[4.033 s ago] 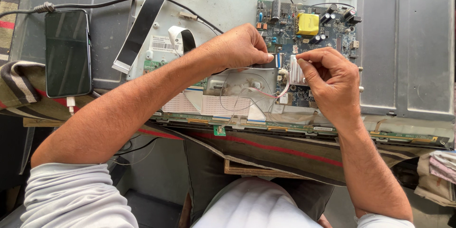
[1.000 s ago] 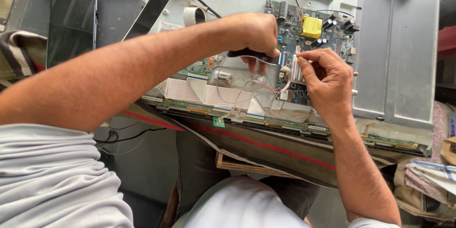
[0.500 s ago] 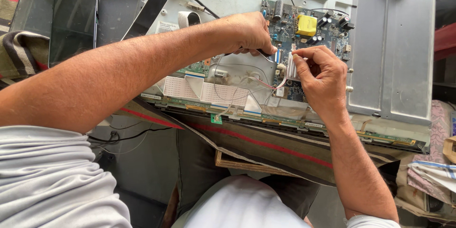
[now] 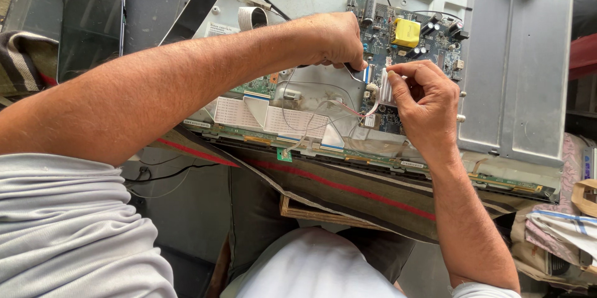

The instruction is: The person works on the mainboard of a disassembled television resting on a cloth-covered bench. They peel a black flexible strip from the board, align and insert flat ribbon cables into board connectors, and press connectors into place while steadying the board with the other hand.

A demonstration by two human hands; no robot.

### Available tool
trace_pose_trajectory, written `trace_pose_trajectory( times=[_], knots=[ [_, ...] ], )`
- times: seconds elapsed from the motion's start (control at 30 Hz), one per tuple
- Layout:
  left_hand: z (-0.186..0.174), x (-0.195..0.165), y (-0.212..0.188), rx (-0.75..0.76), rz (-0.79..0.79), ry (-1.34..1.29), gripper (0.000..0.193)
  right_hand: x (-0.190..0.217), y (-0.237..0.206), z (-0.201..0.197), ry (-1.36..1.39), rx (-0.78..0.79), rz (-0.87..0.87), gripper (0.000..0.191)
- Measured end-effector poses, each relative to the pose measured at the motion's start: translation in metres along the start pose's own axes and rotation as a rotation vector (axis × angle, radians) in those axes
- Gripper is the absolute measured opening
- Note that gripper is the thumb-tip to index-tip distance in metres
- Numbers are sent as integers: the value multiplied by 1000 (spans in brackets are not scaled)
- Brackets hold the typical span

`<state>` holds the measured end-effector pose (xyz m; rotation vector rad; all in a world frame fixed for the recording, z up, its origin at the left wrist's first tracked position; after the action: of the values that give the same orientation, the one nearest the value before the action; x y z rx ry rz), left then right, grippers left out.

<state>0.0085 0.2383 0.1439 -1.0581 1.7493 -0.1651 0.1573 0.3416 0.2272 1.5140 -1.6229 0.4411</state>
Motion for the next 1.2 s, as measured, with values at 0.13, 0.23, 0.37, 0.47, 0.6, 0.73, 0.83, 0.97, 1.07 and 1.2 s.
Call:
trace_pose_trajectory(
  times=[0.13,0.23,0.37,0.47,0.6,0.73,0.83,0.97,1.07,1.2],
  knots=[
    [0,-2,-1,3,14,15,21,-1,0,0,-10,3,2,9],
    [0,3,0,4,-26,-31,20,-1,0,1,-13,5,-7,9],
    [2,3,2,31,-11,-72,20,-1,-1,0,0,2,-8,9],
    [5,3,3,39,-9,-95,19,-1,-1,0,-1,5,-15,9],
    [1,4,3,8,-8,-57,21,-2,0,1,-6,8,-10,8],
    [1,4,2,3,12,-75,20,-2,0,1,-10,14,-22,8],
    [2,3,3,3,19,-74,20,-3,0,-1,-2,7,-13,8],
    [3,3,5,-8,22,-73,19,-2,0,-1,-9,9,-14,8],
    [3,2,5,-23,34,-76,18,-2,-1,-2,-13,4,-4,8],
    [3,2,4,-40,64,-86,17,-1,-1,-1,-21,1,0,8]
  ],
)
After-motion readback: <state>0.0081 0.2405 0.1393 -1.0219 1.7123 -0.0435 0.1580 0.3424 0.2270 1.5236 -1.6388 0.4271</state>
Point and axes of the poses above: each hand's wrist, its own y-axis towards the middle knuckle, its own z-axis out of the palm, x = y × z, the point moved 9 cm from there along y, towards the middle knuckle, and after that the axes turned 3 degrees about -z, right-handed, at the moved point
